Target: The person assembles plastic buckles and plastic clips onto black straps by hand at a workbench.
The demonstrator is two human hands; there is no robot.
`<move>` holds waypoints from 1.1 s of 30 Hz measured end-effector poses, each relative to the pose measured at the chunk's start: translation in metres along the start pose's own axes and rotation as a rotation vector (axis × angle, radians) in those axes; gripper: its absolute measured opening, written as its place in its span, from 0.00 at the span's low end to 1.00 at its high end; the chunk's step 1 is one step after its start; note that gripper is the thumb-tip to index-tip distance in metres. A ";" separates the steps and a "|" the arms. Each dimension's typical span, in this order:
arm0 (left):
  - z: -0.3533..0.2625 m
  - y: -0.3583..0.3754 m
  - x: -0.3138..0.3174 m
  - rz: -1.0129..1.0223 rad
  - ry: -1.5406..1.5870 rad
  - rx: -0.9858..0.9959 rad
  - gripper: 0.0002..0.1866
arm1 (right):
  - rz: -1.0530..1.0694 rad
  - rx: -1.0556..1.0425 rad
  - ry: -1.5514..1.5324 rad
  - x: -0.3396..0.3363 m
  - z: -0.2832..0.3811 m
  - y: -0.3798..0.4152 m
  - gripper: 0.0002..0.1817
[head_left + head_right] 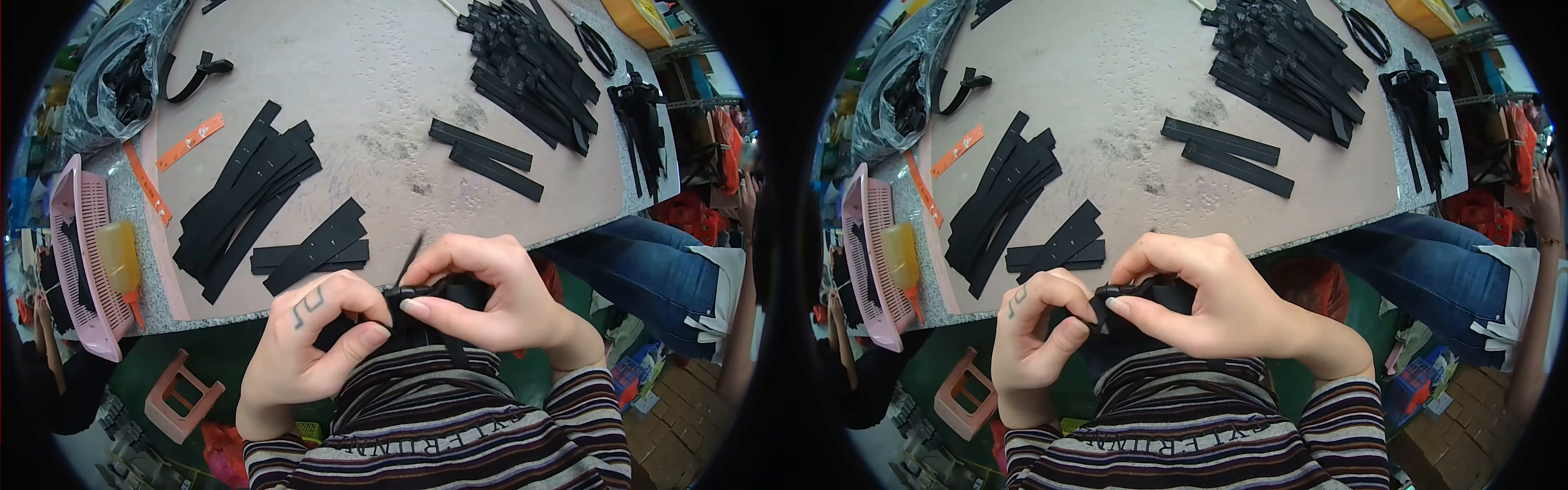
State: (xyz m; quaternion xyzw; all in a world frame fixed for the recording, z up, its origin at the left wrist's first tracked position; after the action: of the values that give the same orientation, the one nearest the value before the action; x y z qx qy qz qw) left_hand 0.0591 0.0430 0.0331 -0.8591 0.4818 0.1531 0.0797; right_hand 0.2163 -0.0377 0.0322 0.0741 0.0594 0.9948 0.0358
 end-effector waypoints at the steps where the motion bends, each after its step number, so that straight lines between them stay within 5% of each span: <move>1: 0.002 0.000 0.000 -0.022 -0.017 -0.009 0.06 | -0.012 -0.050 0.072 0.001 0.003 0.000 0.10; 12: -0.018 0.005 -0.002 -0.285 -0.471 -0.004 0.12 | -0.063 -0.287 0.297 0.012 0.010 0.006 0.11; 24: -0.021 0.002 -0.006 -0.232 -0.514 0.040 0.14 | -0.044 -0.355 0.332 0.015 0.010 0.006 0.14; 30: -0.010 0.001 -0.008 -0.144 -0.294 -0.088 0.15 | -0.008 -0.442 0.344 0.019 0.011 0.007 0.17; 33: -0.010 0.003 -0.007 -0.242 -0.269 -0.030 0.14 | -0.039 -0.508 0.399 0.017 0.013 0.007 0.18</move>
State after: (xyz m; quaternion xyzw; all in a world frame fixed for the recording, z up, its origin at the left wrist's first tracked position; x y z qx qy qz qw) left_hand 0.0553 0.0439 0.0450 -0.8837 0.3575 0.2632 0.1485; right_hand 0.2015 -0.0423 0.0481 -0.1348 -0.1835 0.9719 0.0597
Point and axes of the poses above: each hand's wrist, its own y-axis away from the middle knuckle, its own x-axis out of the palm, z = x × y, the point moved 6 cm from there along -y, towards the middle knuckle, and after that the axes turned 15 degrees about -y, right-handed, at the moved point
